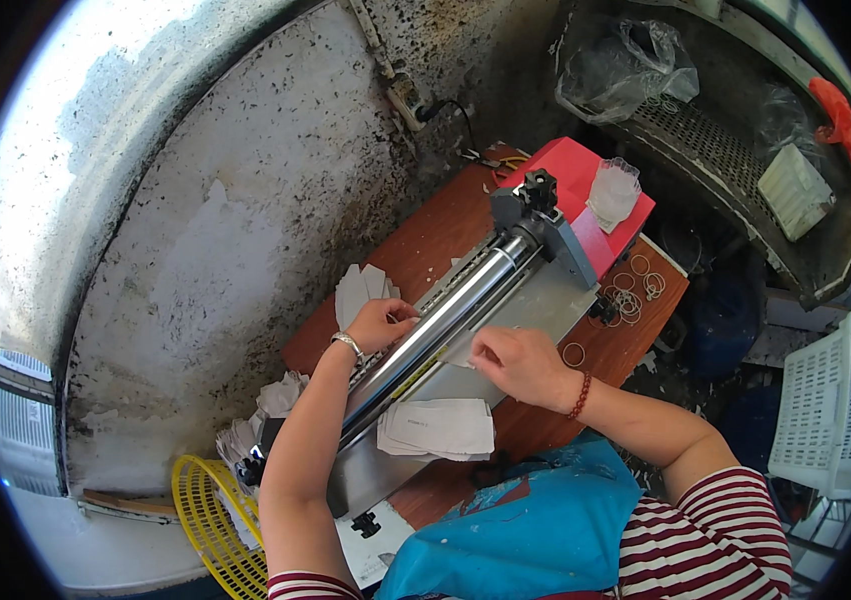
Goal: The person feeds cutout pieces into a roller machine by hand, collects and stacks the processed pieces, and then gathers the entire stack into a bundle.
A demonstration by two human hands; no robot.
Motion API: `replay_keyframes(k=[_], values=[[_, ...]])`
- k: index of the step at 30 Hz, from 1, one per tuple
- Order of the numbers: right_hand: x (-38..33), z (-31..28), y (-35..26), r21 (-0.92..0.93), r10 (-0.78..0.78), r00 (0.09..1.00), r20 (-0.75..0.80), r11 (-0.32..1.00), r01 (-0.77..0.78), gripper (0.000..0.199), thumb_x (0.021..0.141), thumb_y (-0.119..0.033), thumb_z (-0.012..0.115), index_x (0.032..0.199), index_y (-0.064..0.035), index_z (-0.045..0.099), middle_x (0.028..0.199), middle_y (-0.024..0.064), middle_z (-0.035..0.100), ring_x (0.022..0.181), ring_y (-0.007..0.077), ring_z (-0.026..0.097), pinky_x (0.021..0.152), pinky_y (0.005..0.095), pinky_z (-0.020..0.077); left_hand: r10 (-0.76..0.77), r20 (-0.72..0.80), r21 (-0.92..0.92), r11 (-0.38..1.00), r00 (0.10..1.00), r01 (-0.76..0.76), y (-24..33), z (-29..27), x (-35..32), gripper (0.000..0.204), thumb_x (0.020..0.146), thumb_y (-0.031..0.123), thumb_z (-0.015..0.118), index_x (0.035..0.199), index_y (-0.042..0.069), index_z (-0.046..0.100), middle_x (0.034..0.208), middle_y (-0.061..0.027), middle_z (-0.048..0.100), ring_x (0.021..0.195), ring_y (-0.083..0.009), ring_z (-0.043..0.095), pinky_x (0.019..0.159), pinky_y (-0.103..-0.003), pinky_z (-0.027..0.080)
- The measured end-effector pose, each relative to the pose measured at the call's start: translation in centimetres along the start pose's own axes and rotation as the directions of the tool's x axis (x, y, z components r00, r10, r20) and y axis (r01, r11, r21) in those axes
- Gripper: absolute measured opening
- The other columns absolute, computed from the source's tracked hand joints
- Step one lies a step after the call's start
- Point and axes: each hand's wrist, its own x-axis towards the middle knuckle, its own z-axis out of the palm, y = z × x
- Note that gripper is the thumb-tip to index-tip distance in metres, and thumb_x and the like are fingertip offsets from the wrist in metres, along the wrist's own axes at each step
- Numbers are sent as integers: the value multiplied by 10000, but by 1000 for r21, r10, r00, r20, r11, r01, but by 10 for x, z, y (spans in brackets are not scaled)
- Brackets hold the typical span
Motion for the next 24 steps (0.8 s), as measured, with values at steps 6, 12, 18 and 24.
replay_keyframes(k=[6, 12, 18, 24], values=[[-32, 21, -23, -204, -335, 931, 149, 910, 360, 215, 796, -263, 737, 918, -110, 646, 850, 49, 542, 789, 222, 550, 705, 369, 418, 82, -315, -112, 986, 946, -123, -36, -21, 11, 120, 794, 69, 668, 895, 12, 638, 814, -15, 650, 704, -85, 589, 638, -244, 484], [-31, 30, -20, -159, -348, 933, 89, 920, 358, 171, 793, -203, 735, 887, -102, 636, 859, 39, 534, 797, 211, 544, 704, 356, 407, -13, -697, 27, 999, 717, 44, -78, -67, -1, 146, 764, 54, 650, 902, 29, 609, 787, -71, 653, 689, -167, 611, 662, -304, 497], [-25, 29, -22, 3, -340, 940, 29, 940, 340, 114, 800, -138, 721, 845, -85, 631, 841, 50, 585, 778, 228, 581, 693, 352, 458, -24, -600, 390, 864, 799, 319, -99, -60, -1, 202, 762, 99, 643, 965, 101, 648, 1015, -141, 676, 942, -347, 645, 819, -442, 517], [-18, -14, 1, 410, 78, 956, 283, 891, -194, 102, 868, -119, 679, 904, -33, 638, 802, 85, 651, 714, 205, 639, 650, 323, 514, -283, -281, 406, 831, 917, 380, -101, -49, 5, 310, 772, 136, 645, 1079, 110, 680, 1075, -122, 688, 1005, -295, 659, 893, -412, 507]])
